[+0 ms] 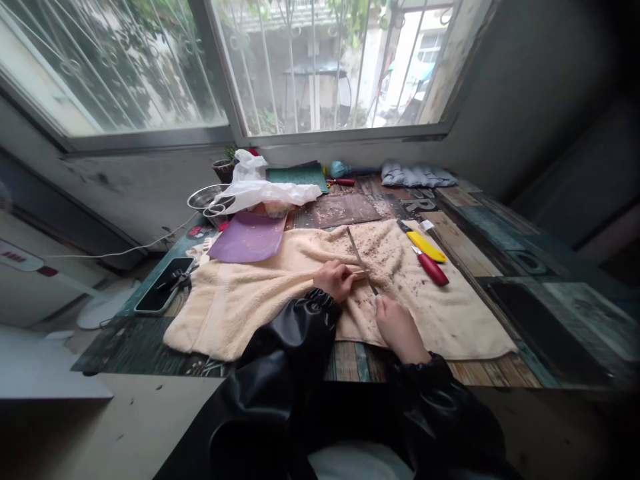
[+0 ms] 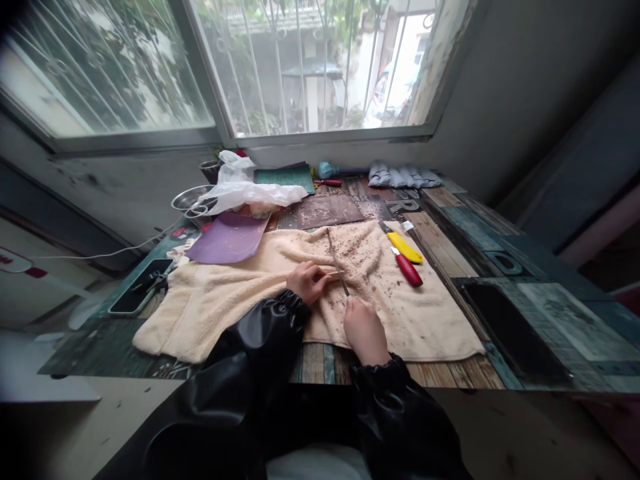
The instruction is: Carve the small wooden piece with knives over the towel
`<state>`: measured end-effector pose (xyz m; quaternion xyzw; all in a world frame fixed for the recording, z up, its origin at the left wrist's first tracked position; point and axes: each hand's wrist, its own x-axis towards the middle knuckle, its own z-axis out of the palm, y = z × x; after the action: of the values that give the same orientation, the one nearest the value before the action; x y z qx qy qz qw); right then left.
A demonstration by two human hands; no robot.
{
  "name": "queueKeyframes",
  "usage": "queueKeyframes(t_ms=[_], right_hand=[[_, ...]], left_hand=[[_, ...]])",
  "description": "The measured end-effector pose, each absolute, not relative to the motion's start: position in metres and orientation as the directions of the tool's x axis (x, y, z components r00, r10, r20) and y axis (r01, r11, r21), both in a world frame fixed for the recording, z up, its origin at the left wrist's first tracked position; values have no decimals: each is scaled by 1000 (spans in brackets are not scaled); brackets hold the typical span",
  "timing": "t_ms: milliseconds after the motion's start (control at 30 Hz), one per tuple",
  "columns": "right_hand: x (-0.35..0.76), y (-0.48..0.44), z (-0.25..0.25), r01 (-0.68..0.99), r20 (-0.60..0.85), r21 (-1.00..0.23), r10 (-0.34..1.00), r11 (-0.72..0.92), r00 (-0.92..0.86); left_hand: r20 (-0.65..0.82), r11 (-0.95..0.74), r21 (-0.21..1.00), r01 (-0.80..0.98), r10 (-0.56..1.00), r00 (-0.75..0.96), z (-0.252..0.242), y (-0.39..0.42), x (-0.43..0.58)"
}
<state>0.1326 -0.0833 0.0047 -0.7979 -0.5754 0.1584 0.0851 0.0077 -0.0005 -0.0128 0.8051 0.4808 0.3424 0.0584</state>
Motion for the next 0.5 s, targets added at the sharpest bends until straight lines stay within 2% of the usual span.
queueKeyframes(t_ms=[133, 333, 500], right_hand=[[131, -77, 6, 890, -134, -334, 951, -309, 280], [133, -75, 4, 888, -124, -365, 960, -279, 251], [134, -73, 3, 873, -117, -399, 959, -282, 257]], left_hand=[[510, -572, 398, 717, 788, 345, -13, -4, 8], [487, -517, 433, 738, 823, 291, -10, -2, 8], [505, -574, 414, 706, 790, 346, -13, -3, 8]])
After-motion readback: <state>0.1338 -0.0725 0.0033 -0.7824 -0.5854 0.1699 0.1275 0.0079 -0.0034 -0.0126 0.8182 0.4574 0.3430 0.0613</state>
